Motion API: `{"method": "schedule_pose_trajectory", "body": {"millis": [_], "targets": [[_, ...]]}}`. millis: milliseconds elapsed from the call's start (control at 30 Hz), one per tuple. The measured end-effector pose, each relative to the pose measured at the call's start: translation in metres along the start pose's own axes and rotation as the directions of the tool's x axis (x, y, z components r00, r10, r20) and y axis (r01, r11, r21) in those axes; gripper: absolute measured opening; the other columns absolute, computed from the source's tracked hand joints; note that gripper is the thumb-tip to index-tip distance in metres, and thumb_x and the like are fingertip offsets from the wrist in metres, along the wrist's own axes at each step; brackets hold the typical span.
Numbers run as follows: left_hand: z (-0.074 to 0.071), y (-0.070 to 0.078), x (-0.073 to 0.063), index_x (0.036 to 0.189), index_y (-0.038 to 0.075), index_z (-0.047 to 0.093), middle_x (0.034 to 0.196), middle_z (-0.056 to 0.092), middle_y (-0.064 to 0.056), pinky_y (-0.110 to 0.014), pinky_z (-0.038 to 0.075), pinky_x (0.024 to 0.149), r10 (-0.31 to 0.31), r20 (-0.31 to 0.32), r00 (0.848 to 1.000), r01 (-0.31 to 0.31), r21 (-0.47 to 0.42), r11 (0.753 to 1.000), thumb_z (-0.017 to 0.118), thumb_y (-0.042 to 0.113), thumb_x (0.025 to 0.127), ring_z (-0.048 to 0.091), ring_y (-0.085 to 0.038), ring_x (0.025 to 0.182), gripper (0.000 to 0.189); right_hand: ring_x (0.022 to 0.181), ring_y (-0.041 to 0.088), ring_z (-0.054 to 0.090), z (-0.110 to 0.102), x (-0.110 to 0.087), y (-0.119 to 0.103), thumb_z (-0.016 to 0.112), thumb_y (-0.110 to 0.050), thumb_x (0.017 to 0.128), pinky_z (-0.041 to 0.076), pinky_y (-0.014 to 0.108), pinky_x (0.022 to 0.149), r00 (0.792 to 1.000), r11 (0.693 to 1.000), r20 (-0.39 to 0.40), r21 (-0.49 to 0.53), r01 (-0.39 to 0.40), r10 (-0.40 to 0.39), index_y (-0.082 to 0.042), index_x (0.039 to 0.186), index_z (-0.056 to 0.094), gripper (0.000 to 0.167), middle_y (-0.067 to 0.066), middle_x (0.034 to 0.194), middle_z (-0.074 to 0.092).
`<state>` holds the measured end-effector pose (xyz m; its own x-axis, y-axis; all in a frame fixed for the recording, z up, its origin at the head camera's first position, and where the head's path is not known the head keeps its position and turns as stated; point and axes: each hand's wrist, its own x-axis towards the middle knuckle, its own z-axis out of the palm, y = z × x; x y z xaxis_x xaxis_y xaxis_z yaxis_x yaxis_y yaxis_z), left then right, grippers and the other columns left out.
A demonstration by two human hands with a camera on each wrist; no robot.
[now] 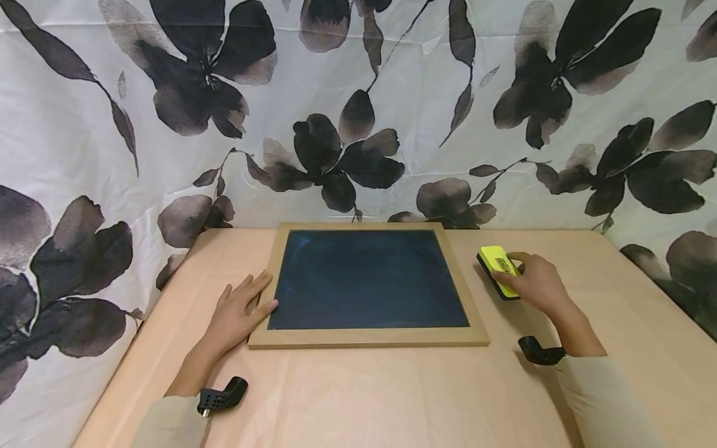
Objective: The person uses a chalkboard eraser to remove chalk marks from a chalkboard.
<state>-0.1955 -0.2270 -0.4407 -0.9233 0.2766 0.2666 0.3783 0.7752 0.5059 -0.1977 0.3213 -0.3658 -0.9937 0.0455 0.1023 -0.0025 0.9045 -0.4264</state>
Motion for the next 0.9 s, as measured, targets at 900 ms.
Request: {"method": "schedule_pose_trajectory", "body": {"millis": [900], "targets": [[-0.001,-0.004,-0.004,0.147,0.008,0.039,0.152,0.031,-0.015,-0.065,0.004,0.108,-0.031,0.046,0.998,0.033,-0.049,0.998,0.058,0.045,0.093,0.023,-0.040,0.139,0.068,0.099,0.051,0.050,0.015,-0.007,-0.001,0.057,-0.048,0.093,0.046,0.059,0.076,0.997,0.997,0.056,-0.056,0.055,-0.052,0.019,0.136,0.034,0.082,0.041,0.118,0.042]]}}
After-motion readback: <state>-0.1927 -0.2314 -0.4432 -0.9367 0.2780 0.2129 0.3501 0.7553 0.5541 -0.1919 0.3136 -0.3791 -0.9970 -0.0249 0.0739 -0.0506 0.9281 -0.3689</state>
